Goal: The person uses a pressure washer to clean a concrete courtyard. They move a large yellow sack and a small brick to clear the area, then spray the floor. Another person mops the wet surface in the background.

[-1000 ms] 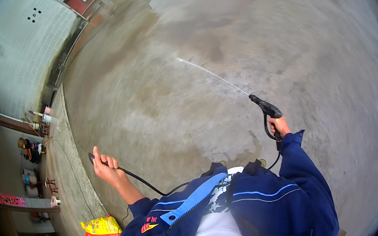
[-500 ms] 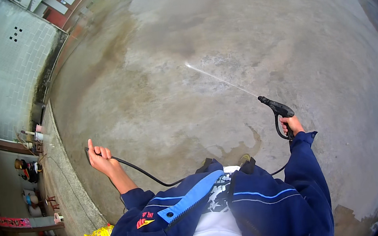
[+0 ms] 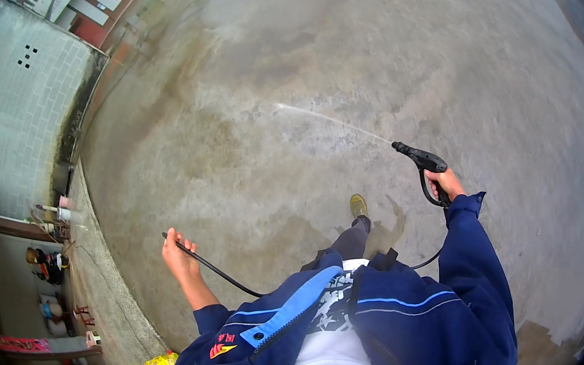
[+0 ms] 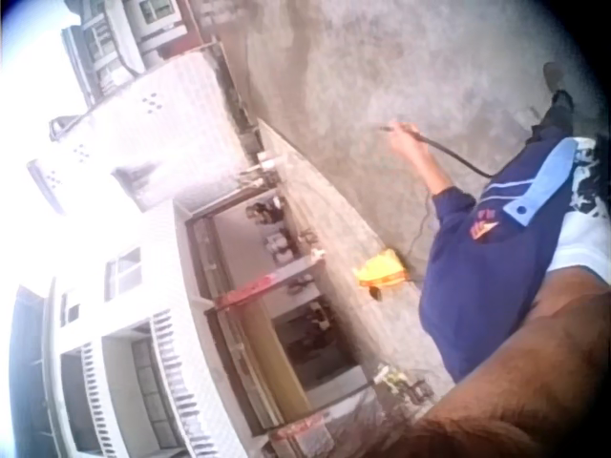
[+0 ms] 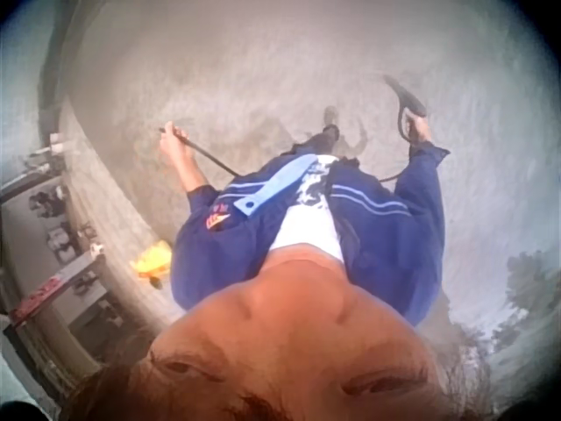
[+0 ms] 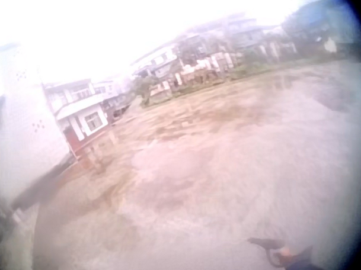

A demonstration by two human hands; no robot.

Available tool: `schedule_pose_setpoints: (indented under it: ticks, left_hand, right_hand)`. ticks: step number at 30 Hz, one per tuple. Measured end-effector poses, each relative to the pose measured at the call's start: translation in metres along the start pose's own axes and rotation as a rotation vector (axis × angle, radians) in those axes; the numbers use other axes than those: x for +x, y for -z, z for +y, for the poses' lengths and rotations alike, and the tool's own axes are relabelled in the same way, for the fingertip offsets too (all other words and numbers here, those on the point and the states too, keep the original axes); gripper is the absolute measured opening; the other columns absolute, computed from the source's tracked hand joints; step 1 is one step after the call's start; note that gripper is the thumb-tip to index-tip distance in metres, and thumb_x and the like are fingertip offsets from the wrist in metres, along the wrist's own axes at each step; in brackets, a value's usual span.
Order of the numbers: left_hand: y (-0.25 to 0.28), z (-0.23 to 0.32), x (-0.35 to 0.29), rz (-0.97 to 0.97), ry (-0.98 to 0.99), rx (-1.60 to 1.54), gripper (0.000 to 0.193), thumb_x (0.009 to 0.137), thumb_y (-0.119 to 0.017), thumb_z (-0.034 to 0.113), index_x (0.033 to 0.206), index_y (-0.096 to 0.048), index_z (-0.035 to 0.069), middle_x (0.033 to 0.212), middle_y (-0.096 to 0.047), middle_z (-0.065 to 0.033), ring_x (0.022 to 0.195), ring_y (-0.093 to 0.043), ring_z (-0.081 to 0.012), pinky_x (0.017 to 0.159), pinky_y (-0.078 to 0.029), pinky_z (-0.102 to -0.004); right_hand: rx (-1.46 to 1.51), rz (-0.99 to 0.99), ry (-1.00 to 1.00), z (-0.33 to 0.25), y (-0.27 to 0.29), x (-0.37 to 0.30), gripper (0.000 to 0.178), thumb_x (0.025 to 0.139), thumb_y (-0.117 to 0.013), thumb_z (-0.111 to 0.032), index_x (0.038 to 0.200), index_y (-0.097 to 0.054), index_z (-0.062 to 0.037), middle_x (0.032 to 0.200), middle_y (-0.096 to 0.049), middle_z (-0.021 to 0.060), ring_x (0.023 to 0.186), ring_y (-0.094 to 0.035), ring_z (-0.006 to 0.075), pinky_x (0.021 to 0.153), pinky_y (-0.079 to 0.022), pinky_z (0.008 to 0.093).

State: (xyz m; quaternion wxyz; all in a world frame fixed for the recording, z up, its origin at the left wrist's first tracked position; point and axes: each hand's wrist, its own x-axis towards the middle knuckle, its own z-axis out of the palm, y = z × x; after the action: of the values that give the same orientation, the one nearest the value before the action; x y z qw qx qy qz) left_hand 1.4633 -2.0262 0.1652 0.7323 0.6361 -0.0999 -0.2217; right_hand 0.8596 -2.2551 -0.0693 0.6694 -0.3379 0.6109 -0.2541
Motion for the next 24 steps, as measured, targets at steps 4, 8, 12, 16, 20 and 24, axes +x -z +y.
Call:
schedule_pose_setpoints:
  ticks: [4,8,12,16,20,24]
  left_hand:
    - [-0.014,-0.046,0.018,0.027,0.035,0.149,0.028,0.097,-0.06,0.018,0.119,-0.05,0.004,0.079,-0.054,-0.0034,0.05,-0.055,-0.0144,0.042,-0.044,-0.0286]
    - [-0.054,-0.089,0.025,-0.092,0.195,0.258,0.043,0.098,-0.058,0.017,0.133,-0.043,-0.001,0.089,-0.061,-0.0077,0.06,-0.063,-0.0175,0.049,-0.049,-0.0284]
    - [-0.091,-0.097,0.046,-0.173,0.331,0.279,0.035,0.099,-0.055,0.016,0.129,-0.046,0.001,0.095,-0.066,-0.0112,0.069,-0.068,-0.0203,0.054,-0.051,-0.0286]
    - [-0.104,-0.104,0.08,-0.081,0.34,0.106,0.024,0.1,-0.054,0.017,0.121,-0.052,0.005,0.092,-0.067,-0.0096,0.065,-0.065,-0.0192,0.05,-0.05,-0.0302]
    - [-0.109,-0.105,0.123,0.116,0.109,-0.106,0.021,0.103,-0.052,0.022,0.119,-0.057,0.011,0.086,-0.061,-0.0017,0.051,-0.048,-0.0106,0.043,-0.037,-0.0262]
    - [-0.122,-0.061,0.163,0.171,-0.052,-0.16,0.024,0.104,-0.049,0.024,0.122,-0.057,0.01,0.081,-0.055,0.002,0.047,-0.036,-0.0051,0.041,-0.025,-0.0228]
  right_hand:
    - [0.003,0.055,0.013,-0.034,0.023,0.025,0.033,0.091,-0.067,-0.032,0.072,-0.053,-0.009,0.056,-0.051,0.0032,0.041,-0.049,0.0163,0.038,-0.04,0.0318]
    - [-0.047,0.096,0.08,-0.075,-0.007,0.058,0.029,0.089,-0.07,-0.026,0.072,-0.058,-0.0057,0.056,-0.053,0.0029,0.041,-0.049,0.0157,0.038,-0.038,0.031]
    - [-0.165,0.023,0.115,-0.13,-0.069,0.121,0.027,0.087,-0.073,-0.021,0.07,-0.059,-0.0048,0.058,-0.055,0.0028,0.042,-0.051,0.0147,0.038,-0.037,0.03]
    - [-0.175,-0.041,0.153,-0.18,-0.11,0.173,0.028,0.087,-0.072,-0.02,0.069,-0.059,-0.0042,0.058,-0.055,0.0036,0.041,-0.051,0.0151,0.038,-0.038,0.0301]
    - [-0.141,-0.002,0.099,-0.225,-0.125,0.208,0.03,0.088,-0.071,-0.024,0.07,-0.058,-0.0048,0.056,-0.054,0.0041,0.04,-0.051,0.0157,0.038,-0.039,0.0303]
    - [-0.129,-0.097,0.091,-0.236,-0.18,0.239,0.03,0.089,-0.071,-0.024,0.07,-0.058,-0.0043,0.055,-0.053,0.0044,0.04,-0.05,0.0166,0.039,-0.04,0.0316]
